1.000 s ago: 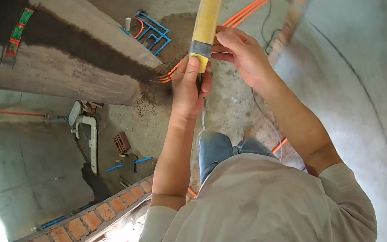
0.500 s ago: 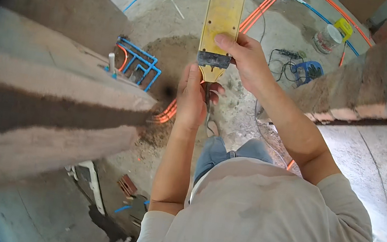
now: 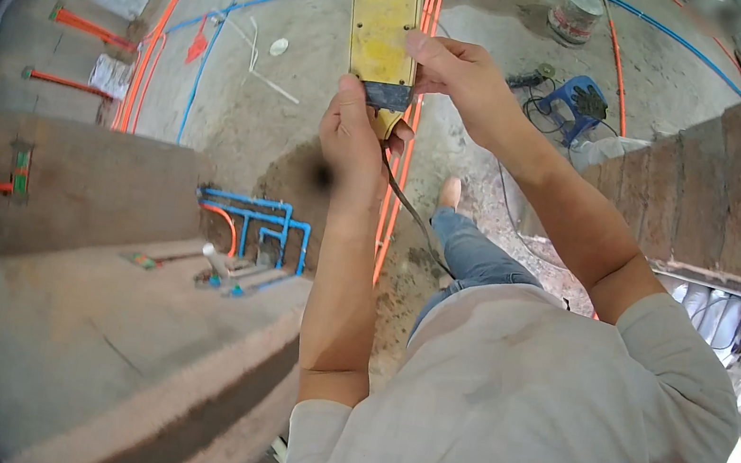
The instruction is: Repairing or reassembling a yellow extension cord power strip using a screwdriver.
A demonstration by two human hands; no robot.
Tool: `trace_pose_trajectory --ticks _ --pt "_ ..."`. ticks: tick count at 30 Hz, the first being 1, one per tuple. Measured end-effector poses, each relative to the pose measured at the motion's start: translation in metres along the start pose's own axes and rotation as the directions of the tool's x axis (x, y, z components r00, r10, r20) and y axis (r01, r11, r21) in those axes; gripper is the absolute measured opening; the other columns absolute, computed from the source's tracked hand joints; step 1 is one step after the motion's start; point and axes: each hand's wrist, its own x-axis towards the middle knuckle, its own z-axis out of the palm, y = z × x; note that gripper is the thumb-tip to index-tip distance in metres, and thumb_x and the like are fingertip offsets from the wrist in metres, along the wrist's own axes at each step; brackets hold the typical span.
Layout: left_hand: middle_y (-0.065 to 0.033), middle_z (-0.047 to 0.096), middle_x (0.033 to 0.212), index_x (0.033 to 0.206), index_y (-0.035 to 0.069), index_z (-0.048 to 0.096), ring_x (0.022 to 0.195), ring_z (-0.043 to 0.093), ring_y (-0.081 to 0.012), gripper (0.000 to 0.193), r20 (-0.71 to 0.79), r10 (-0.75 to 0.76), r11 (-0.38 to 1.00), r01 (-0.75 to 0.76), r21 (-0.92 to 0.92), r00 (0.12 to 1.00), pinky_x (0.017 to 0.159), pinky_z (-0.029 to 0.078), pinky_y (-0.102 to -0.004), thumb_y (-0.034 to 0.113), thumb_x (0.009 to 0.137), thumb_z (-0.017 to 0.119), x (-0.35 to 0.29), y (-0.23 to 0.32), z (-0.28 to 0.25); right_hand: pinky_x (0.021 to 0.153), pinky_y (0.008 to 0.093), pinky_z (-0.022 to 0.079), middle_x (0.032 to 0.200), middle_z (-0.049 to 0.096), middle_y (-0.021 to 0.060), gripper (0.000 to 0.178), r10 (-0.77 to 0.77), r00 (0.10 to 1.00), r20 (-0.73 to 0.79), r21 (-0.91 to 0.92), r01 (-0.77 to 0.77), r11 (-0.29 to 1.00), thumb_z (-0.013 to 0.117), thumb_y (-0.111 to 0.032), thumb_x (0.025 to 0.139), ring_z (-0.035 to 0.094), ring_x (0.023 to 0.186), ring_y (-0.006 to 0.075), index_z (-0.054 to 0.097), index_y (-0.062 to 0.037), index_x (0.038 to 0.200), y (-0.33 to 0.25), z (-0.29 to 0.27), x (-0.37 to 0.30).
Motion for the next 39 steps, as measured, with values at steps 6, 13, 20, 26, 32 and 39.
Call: trace_pose_trajectory --ticks 6,13,20,26,32,39 --pt "-0.0105 0.064 0.077 0.097 0.000 0.056 0.054 0.059 -0.0201 0.046 0.070 -0.145 0.984 0.151 -0.095 0.987 0.044 0.041 -0.0293 0.040 0.100 0.034 0.114 0.011 0.021 0.081 0.0288 0.048 0.090 0.066 0.0086 0.052 -0.071 0.997 -0.042 -0.031 0.070 0.997 0.059 -0.047 0.087 0.061 0.082 0.0137 0.065 0.0025 0.101 0.001 -0.034 0.110" --pt "-0.0113 0.065 0.086 0.105 0.000 0.054 0.059 0.063 -0.0213 0.045 0.169 -0.085 0.988 0.105 -0.113 0.982 0.048 0.046 -0.0290 0.038 0.100 0.031 0.223 0.030 0.033 0.077 0.0277 0.048 0.088 0.066 0.0081 0.049 -0.071 0.997 -0.010 0.035 0.071 0.997 0.055 -0.045 0.091 0.060 0.078 0.0124 0.066 0.0019 0.098 -0.027 -0.051 0.213" --pt "-0.0130 0.064 0.099 0.117 -0.001 0.050 0.077 0.064 -0.0245 0.040 0.475 -0.196 0.890 0.359 -0.282 0.858 0.062 0.052 -0.0301 0.032 0.099 0.034 0.328 0.024 0.058 0.088 0.0292 0.045 0.096 0.066 0.0075 0.048 -0.080 0.983 -0.165 0.059 0.091 0.994 0.050 -0.042 0.095 0.060 0.088 0.0136 0.063 0.0017 0.108 -0.020 -0.093 0.297" --pt "-0.0144 0.059 0.112 0.133 0.000 0.038 0.090 0.060 -0.0243 0.043 0.618 -0.108 0.901 0.339 -0.269 0.779 0.072 0.052 -0.0326 0.022 0.097 0.046 0.424 0.008 0.081 0.084 0.0303 0.046 0.100 0.064 0.0055 0.047 -0.111 0.916 -0.385 0.018 0.127 0.992 0.051 -0.042 0.094 0.057 0.091 0.0122 0.061 0.0010 0.110 -0.013 -0.113 0.363" --pt "-0.0107 0.053 0.122 0.137 0.002 0.036 0.095 0.055 -0.0162 0.068 0.557 0.218 0.916 -0.365 0.167 0.801 0.076 0.047 -0.0264 0.001 0.077 0.070 0.520 0.000 0.107 0.081 0.0270 0.048 0.103 0.063 0.0072 0.042 -0.072 0.866 -0.495 0.132 0.157 0.979 0.058 -0.031 0.092 0.058 0.089 0.0124 0.056 0.0037 0.117 -0.016 -0.111 0.433" --pt "-0.0107 0.052 0.120 0.130 -0.004 0.039 0.093 0.054 -0.0143 0.067 0.683 0.116 0.982 -0.188 0.032 0.721 0.076 0.047 -0.0248 0.001 0.073 0.073 0.610 -0.005 0.140 0.093 0.0304 0.046 0.112 0.060 0.0114 0.043 -0.081 0.810 -0.580 0.219 0.251 0.943 0.050 -0.028 0.097 0.059 0.102 0.0167 0.052 0.0058 0.122 -0.022 -0.151 0.486"
